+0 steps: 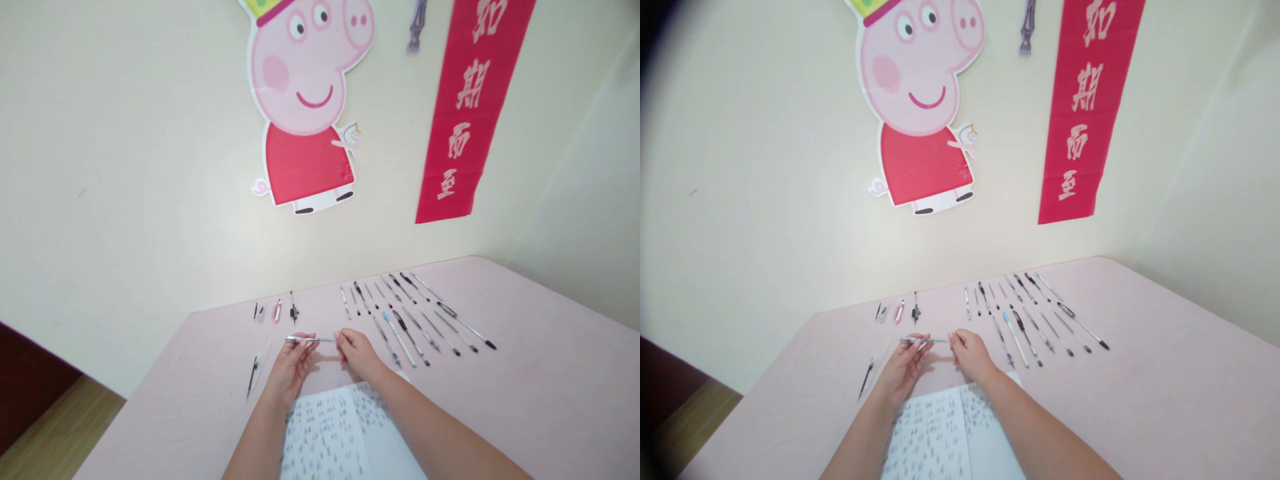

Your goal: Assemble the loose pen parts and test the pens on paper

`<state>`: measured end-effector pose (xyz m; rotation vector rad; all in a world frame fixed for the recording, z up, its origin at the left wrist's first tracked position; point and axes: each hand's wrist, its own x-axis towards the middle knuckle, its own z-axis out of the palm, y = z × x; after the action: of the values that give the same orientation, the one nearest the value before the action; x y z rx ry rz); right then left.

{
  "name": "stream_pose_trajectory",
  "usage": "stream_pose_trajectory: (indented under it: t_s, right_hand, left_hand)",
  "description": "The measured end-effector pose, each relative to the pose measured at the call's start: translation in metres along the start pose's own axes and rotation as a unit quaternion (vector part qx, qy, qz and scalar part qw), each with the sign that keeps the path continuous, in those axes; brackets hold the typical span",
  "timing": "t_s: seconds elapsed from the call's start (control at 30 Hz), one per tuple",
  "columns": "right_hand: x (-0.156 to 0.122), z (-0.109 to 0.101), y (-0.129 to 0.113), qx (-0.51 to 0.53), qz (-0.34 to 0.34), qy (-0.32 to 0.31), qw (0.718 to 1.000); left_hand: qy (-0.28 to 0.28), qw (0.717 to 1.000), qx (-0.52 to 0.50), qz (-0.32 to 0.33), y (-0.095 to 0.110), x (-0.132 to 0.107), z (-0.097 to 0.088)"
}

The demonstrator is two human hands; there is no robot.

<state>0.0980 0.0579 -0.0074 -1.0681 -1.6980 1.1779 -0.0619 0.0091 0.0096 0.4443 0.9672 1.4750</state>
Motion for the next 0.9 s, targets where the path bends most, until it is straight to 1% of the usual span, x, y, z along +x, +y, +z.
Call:
stream_pose_trajectory:
  t_s: [0.07, 0.17, 0.27, 0.37, 0.47, 0.63, 0.8, 0.9]
  right_hand:
    - [0.0006, 0.0006, 0.0015, 0.015, 0.011, -0.003, 1.000]
    - [0.0016, 0.0006, 0.0026, 0.028, -0.003, -0.009, 1.000]
    - [0.0021, 0.0001, 0.0023, 0.009, -0.032, -0.009, 0.999]
    - [0.0020, -0.0001, 0.0019, -0.020, -0.046, -0.003, 0.999]
    - [0.0016, 0.0002, 0.0028, -0.032, -0.041, -0.003, 0.999]
    - [0.0013, 0.0010, 0.0046, -0.006, -0.007, -0.016, 1.000]
    - [0.0013, -0.0004, 0.0007, 0.001, -0.036, -0.013, 0.999]
    - [0.0013, -0.0009, 0.0001, -0.012, -0.041, -0.010, 0.999]
  left_hand:
    - [0.002, 1.000, 0.000, 0.002, -0.0001, 0.0003, -0.0004]
    - [0.007, 1.000, -0.003, 0.007, 0.0000, 0.0017, -0.0010]
    - [0.013, 1.000, -0.007, 0.013, 0.0005, 0.0029, -0.0009]
    - [0.016, 1.000, -0.006, 0.015, 0.0009, 0.0029, -0.0007]
    - [0.001, 1.000, -0.001, 0.011, 0.0003, 0.0023, -0.0011]
    - [-0.007, 1.000, 0.001, 0.004, -0.0012, 0.0015, -0.0028]
    - [-0.002, 1.000, -0.001, 0.011, -0.0015, 0.0020, -0.0030]
    - [0.002, 1.000, -0.002, 0.014, -0.0015, 0.0023, -0.0026]
